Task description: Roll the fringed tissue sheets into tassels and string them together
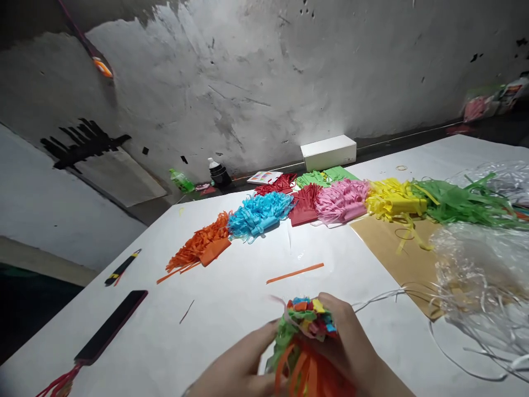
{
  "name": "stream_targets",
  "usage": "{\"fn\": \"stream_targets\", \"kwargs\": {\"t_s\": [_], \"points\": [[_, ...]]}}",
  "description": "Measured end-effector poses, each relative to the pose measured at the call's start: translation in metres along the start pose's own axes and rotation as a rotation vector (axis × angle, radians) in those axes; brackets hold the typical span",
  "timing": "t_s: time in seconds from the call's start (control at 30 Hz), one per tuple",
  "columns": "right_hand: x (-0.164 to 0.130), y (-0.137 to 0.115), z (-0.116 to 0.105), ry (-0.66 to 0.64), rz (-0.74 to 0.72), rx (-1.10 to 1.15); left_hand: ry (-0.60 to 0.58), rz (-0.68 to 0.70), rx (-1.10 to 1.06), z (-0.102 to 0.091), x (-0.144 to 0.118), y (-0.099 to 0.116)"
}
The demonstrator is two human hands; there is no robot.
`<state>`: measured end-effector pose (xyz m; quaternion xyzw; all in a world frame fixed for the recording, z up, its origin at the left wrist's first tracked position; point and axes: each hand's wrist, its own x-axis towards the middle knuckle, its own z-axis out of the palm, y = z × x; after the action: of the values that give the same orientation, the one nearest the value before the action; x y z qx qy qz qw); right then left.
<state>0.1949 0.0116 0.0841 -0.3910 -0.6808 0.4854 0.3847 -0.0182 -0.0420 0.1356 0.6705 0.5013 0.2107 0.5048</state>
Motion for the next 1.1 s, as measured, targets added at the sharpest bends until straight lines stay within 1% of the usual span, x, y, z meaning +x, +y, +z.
{"fn": "stream_targets", "kwargs": {"t_s": [0.03,0.07,0.1,0.13,0.17,0.27,0.33,0.4,0.47,0.53,0.6,0.67,0.73,0.77,0.83,0.9,0.93,0.97,1.0,1.03,1.07,1.1], "points": [[0.0,-0.001,-0.004,-0.017,-0.016,-0.074,0.103,-0.012,0.118,-0.009,-0.01,-0.003],[0.0,-0.002,-0.007,-0.045,-0.031,-0.138,0.223,0.007,0.216,-0.015,-0.018,-0.006],[0.0,-0.003,-0.008,-0.073,-0.049,-0.195,0.344,0.049,0.302,-0.017,-0.022,-0.007],[-0.001,-0.004,-0.008,-0.095,-0.062,-0.228,0.432,0.117,0.353,-0.017,-0.022,-0.007],[-0.001,-0.004,-0.007,-0.114,-0.066,-0.231,0.473,0.206,0.386,-0.013,-0.019,-0.006],[-0.001,-0.006,-0.002,-0.139,-0.038,-0.196,0.45,0.46,0.467,0.002,0.0,0.001],[0.0,-0.009,-0.002,-0.132,0.024,-0.122,0.509,0.562,0.504,0.01,0.01,0.001],[-0.001,-0.013,-0.003,-0.155,0.098,0.077,0.604,0.622,0.507,0.014,0.014,-0.005],[-0.003,-0.017,-0.005,-0.181,0.198,0.395,0.663,0.663,0.457,0.018,0.012,-0.013],[-0.007,-0.018,-0.003,-0.146,0.311,0.656,0.694,0.675,0.402,0.027,0.009,-0.023],[-0.011,-0.016,0.0,-0.093,0.39,0.774,0.744,0.667,0.343,0.042,0.007,-0.034],[-0.013,-0.013,0.003,-0.106,0.417,0.766,0.783,0.639,0.308,0.059,0.007,-0.045],[-0.012,-0.011,0.006,-0.166,0.37,0.715,0.772,0.596,0.343,0.072,0.009,-0.056],[-0.011,-0.01,0.007,-0.189,0.324,0.675,0.751,0.595,0.389,0.075,0.009,-0.06],[-0.008,-0.006,0.007,-0.169,0.209,0.553,0.673,0.649,0.47,0.07,0.007,-0.062],[-0.006,0.0,0.005,-0.061,0.109,0.333,0.583,0.697,0.467,0.055,0.0,-0.055],[-0.006,0.002,0.004,-0.003,0.073,0.212,0.564,0.674,0.428,0.045,-0.004,-0.049],[-0.006,0.004,0.003,0.039,0.042,0.11,0.574,0.616,0.368,0.036,-0.007,-0.042],[-0.006,0.005,0.002,0.051,0.02,0.037,0.602,0.537,0.291,0.028,-0.009,-0.035],[-0.007,0.004,0.003,0.033,0.007,0.0,0.628,0.461,0.201,0.024,-0.009,-0.029],[-0.008,0.002,0.004,-0.008,-0.009,0.0,0.628,0.396,0.095,0.023,-0.005,-0.025],[-0.009,-0.001,0.006,-0.053,-0.029,0.02,0.593,0.352,-0.033,0.026,0.001,-0.023]]}}
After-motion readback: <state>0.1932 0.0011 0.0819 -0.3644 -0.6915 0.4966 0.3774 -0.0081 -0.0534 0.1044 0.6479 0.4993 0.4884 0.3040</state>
